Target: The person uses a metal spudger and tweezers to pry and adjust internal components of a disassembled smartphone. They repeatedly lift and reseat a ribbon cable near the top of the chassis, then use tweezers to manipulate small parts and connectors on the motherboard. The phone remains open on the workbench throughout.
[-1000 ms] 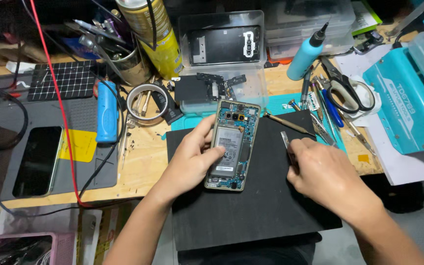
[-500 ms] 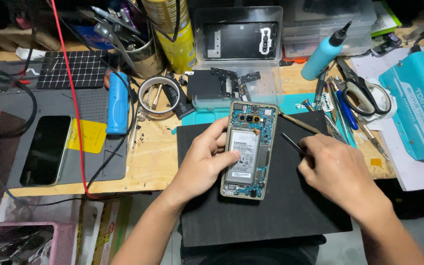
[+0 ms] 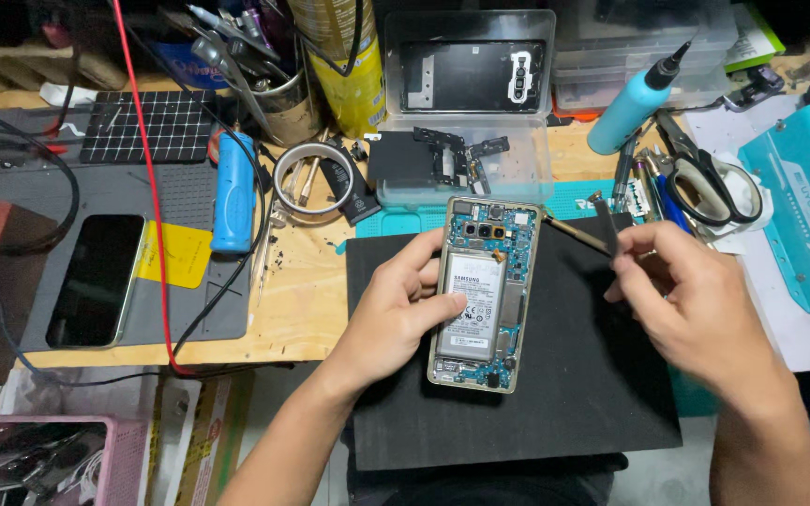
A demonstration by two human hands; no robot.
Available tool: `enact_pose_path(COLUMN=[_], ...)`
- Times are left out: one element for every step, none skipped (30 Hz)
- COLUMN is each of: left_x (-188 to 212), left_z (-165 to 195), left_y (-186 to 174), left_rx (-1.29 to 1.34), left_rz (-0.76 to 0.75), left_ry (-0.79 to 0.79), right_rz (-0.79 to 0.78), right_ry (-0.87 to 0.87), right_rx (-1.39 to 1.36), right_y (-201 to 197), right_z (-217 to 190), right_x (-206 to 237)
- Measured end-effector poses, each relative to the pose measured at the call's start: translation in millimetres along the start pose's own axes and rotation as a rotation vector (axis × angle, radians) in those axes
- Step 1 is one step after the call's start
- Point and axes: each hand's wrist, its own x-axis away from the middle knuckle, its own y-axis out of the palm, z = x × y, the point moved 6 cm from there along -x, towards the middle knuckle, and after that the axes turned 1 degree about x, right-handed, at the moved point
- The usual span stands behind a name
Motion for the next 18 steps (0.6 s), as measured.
enact_pose_path(left_x=[-1,-2,-2,-3,-2,-1,-1,0,0,1,2,3,7,6,23,23,25,25], left_z=[0,1,2,3,3,3,5,10,15,21,28,33,39,38,43,42,43,43], left_y=[1,2,4,5,5,5,6,9,12,16,21,26,32,34,39,41,44,47], left_rx=[0.000,-0.007,-0.015,-0.023,-0.095,-0.167,-0.239,-0.324,-0.409,-0.492,-0.575,-0.658,-0.741,-0.749,-0.754,-0.762,-0.763,-0.765], left_rz=[0.000,-0.002,-0.003,-0.004,0.027,0.058,0.089,0.099,0.109,0.120,0.119,0.118,0.116,0.108,0.098,0.089,0.080,0.071], left_ry=[0.003,0.016,0.029,0.043,0.048,0.054,0.061,0.124,0.187,0.249,0.333,0.417,0.501,0.518,0.542,0.560,0.570,0.580], right_rz=[-0.004,0.007,0.018,0.029,0.039,0.048,0.059,0.052,0.046,0.038,0.038,0.037,0.036,0.031,0.030,0.026,0.033,0.041], right_ry=[0.021,-0.016,-0.054,-0.092,-0.125,-0.157,-0.191,-0.175,-0.158,-0.140,-0.128,-0.115,-0.102,-0.102,-0.106,-0.106,-0.160,-0.213], right_rx=[-0.058,-0.105,-0.153,-0.201,-0.186,-0.171,-0.157,-0.158,-0.159,-0.160,-0.139,-0.118,-0.097,-0.068,-0.035,-0.006,0.030,0.066], right_y=[1,0,0,0,-1,-1,-2,-1,0,1,1,1,1,0,-3,-3,-4,-4], right_z=[2,1,1,0,0,1,1,3,6,7,8,9,9,12,3,5,2,-2], right_x=[-1,-1,-3,-3,-4,-3,-3,-5,-7,-9,-10,-12,-13,-14,4,5,6,7])
